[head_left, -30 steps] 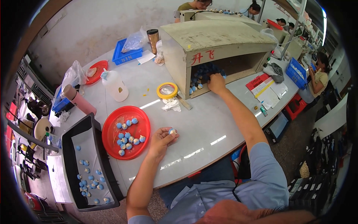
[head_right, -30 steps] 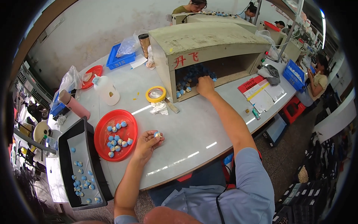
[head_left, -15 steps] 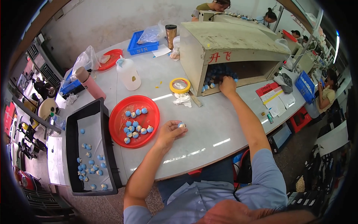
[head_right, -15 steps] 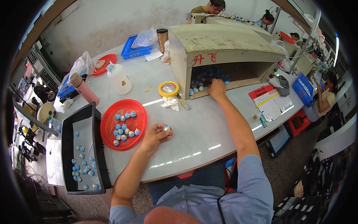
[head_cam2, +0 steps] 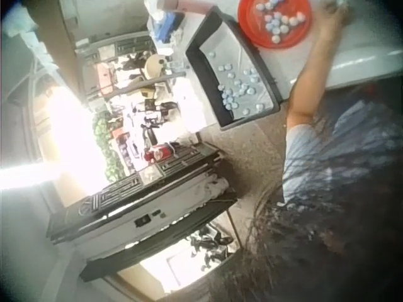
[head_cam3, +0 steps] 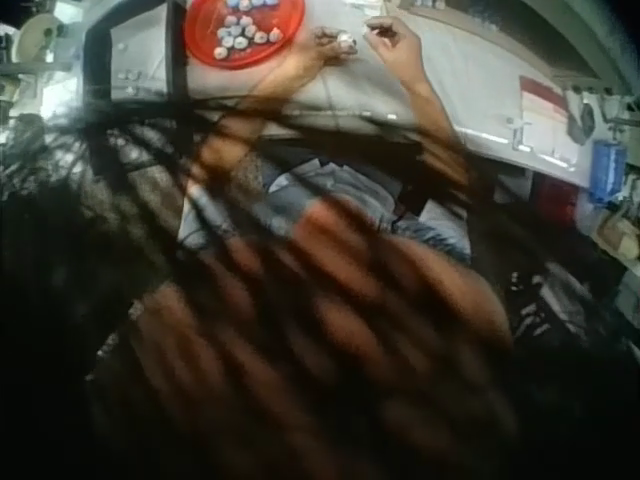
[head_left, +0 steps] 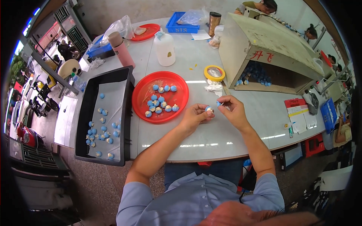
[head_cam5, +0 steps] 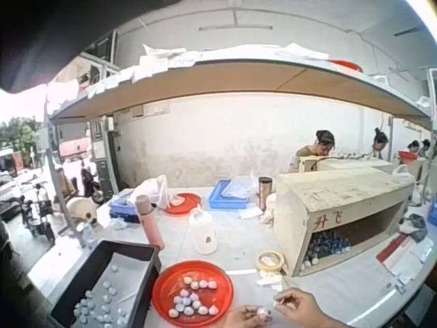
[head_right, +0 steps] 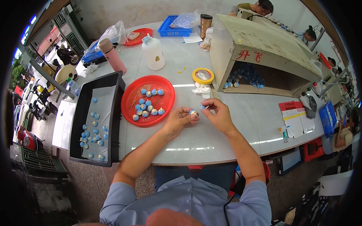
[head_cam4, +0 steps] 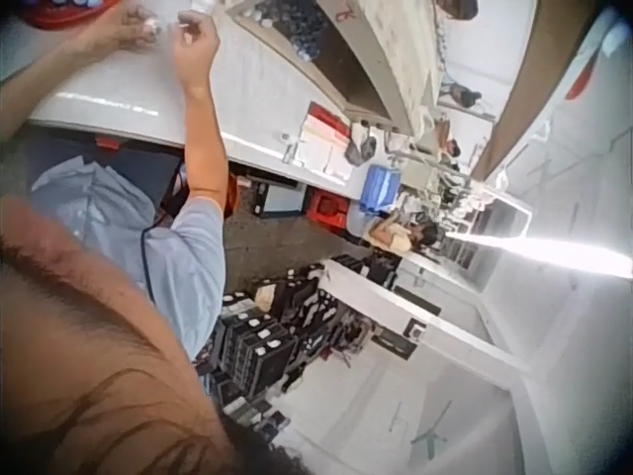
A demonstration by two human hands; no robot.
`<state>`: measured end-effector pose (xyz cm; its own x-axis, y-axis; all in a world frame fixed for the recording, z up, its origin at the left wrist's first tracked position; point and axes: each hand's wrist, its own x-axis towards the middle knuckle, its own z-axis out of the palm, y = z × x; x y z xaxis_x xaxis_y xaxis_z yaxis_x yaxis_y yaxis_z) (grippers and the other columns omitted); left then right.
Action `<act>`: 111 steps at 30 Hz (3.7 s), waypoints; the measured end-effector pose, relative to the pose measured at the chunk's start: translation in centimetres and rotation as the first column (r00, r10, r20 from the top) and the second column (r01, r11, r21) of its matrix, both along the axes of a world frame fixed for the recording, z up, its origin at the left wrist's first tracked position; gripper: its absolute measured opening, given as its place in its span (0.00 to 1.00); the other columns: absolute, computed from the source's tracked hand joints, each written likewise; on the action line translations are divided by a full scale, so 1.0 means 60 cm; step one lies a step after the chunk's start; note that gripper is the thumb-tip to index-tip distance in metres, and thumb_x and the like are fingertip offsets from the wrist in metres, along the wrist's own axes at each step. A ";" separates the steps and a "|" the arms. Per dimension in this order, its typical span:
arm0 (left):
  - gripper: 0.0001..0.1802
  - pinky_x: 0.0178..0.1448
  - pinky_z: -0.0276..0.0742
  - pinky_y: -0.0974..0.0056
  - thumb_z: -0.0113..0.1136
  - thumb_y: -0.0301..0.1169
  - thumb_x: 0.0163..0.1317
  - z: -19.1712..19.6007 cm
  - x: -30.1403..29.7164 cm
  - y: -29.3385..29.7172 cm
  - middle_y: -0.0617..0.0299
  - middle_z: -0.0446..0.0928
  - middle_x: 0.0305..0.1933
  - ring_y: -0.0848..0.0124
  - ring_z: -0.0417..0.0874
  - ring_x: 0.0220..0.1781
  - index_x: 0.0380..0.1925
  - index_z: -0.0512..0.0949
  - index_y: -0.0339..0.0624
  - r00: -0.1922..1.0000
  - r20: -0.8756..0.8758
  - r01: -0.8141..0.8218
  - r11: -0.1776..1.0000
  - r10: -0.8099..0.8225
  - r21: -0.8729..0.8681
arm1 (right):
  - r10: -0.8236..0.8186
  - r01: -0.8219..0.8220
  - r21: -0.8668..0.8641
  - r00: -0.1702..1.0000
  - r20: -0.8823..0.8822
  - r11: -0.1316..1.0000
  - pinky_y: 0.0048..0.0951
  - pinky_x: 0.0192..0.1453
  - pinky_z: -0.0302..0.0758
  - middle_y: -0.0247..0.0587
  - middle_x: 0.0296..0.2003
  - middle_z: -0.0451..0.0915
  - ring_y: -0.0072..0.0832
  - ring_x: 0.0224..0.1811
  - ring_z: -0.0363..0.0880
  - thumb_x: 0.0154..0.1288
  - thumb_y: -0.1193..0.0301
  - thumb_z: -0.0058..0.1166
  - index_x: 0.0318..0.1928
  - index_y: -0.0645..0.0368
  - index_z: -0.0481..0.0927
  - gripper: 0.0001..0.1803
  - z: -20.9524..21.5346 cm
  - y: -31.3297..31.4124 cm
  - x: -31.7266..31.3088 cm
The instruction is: The person assembles figurines by taking parts from the table and box, applying glue to them with a squeeze bottle, and pressing the pieces together by hand.
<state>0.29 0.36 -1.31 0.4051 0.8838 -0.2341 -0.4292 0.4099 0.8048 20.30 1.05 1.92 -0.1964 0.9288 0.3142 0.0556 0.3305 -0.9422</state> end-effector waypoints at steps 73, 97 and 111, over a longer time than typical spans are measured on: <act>0.16 0.39 0.81 0.68 0.59 0.41 0.67 -0.001 -0.009 -0.022 0.58 0.79 0.35 0.72 0.82 0.35 0.40 0.74 0.38 0.992 -0.128 -0.018 0.999 0.023 0.042 | 0.052 -0.100 -0.529 0.993 -0.105 0.842 0.19 0.25 0.61 0.27 0.22 0.71 0.14 0.24 0.66 0.72 0.59 0.50 0.27 0.55 0.73 0.17 -0.030 -0.026 -0.053; 0.12 0.27 0.77 0.73 0.59 0.35 0.67 -0.034 0.048 -0.017 0.63 0.77 0.25 0.78 0.78 0.22 0.32 0.74 0.36 0.990 -0.094 -0.078 0.966 0.104 0.248 | -0.145 0.144 -0.163 0.989 0.006 0.976 0.22 0.32 0.57 0.26 0.25 0.56 0.15 0.29 0.54 0.76 0.68 0.38 0.27 0.56 0.59 0.16 -0.087 -0.043 -0.051; 0.14 0.26 0.77 0.73 0.58 0.36 0.68 -0.040 0.046 -0.011 0.62 0.78 0.24 0.78 0.78 0.21 0.33 0.74 0.35 0.988 -0.106 -0.079 0.955 0.113 0.285 | -0.169 0.165 -0.148 0.985 -0.020 0.975 0.22 0.32 0.57 0.26 0.25 0.56 0.15 0.29 0.54 0.76 0.68 0.39 0.28 0.56 0.60 0.15 -0.088 -0.040 -0.058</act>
<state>3.05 -0.31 -3.69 0.2995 0.9540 -0.0135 -0.3492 0.1228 0.9290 16.81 -1.33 -3.33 -0.0265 0.9838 0.1771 0.0670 0.1785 -0.9817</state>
